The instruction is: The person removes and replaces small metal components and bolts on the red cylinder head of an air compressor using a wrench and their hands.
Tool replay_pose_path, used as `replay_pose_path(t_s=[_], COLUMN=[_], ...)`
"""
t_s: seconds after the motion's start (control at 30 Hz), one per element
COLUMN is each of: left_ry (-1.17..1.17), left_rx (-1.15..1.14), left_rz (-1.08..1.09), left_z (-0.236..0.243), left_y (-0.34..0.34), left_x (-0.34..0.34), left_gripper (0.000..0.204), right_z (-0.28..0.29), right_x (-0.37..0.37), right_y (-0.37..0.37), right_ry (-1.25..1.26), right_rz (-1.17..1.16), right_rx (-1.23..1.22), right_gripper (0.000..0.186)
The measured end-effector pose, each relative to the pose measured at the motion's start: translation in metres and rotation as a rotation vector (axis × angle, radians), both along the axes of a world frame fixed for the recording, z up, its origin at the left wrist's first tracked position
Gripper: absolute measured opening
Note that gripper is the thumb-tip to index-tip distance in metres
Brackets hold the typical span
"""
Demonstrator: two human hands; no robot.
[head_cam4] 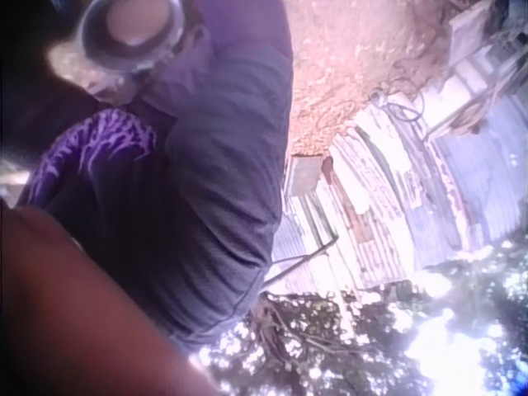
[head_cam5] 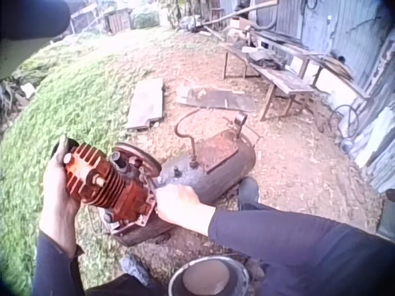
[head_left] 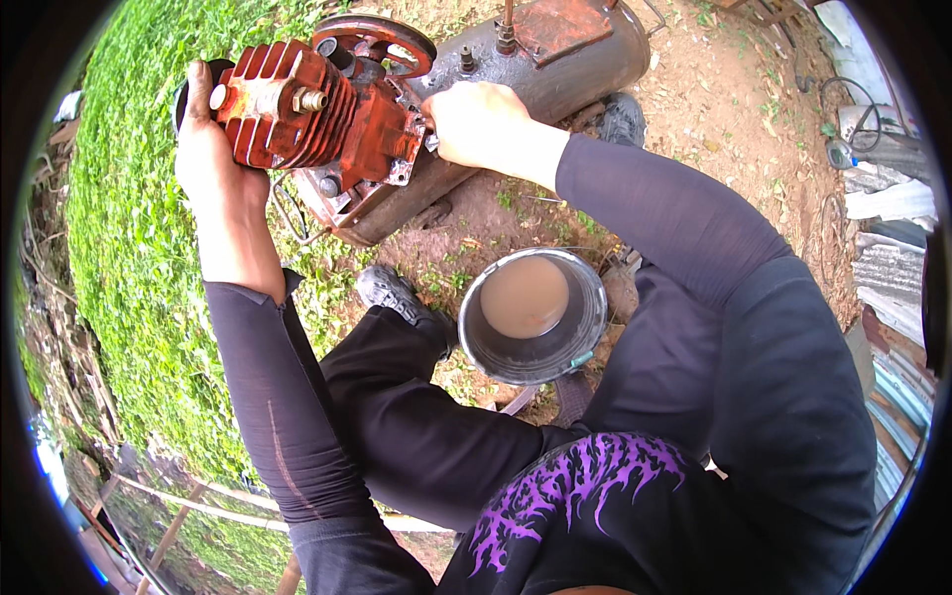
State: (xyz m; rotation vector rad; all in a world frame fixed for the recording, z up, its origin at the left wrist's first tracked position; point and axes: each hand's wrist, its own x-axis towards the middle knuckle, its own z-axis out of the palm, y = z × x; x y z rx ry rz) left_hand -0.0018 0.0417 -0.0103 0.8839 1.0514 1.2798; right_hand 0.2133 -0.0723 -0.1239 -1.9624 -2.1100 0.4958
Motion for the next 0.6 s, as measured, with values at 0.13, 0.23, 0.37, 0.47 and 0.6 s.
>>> replay_pose_path(t_s=[0.13, 0.23, 0.37, 0.47, 0.6], left_ry=[0.012, 0.011, 0.003, -0.005, 0.018], left_rx=[-0.01, -0.001, 0.002, 0.022, -0.001], left_rz=[0.009, 0.002, 0.016, 0.0, -0.011], left_z=[0.0, 0.001, -0.003, -0.005, 0.004], left_y=[-0.003, -0.003, 0.0, 0.0, -0.004], left_x=[0.001, 0.0, 0.001, -0.003, 0.0], left_gripper=[0.034, 0.034, 0.034, 0.034, 0.036], right_z=[0.001, -0.003, -0.001, 0.008, 0.005], right_x=[-0.001, -0.003, -0.001, -0.004, -0.004], right_y=[-0.001, -0.005, 0.0, -0.004, 0.001], right_ry=[0.003, 0.023, -0.023, -0.107, -0.118], right_rz=[0.014, 0.02, 0.029, 0.113, 0.147], right_rx=[0.048, 0.02, 0.133, 0.129, 0.171], right_gripper=[0.023, 0.022, 0.022, 0.02, 0.017])
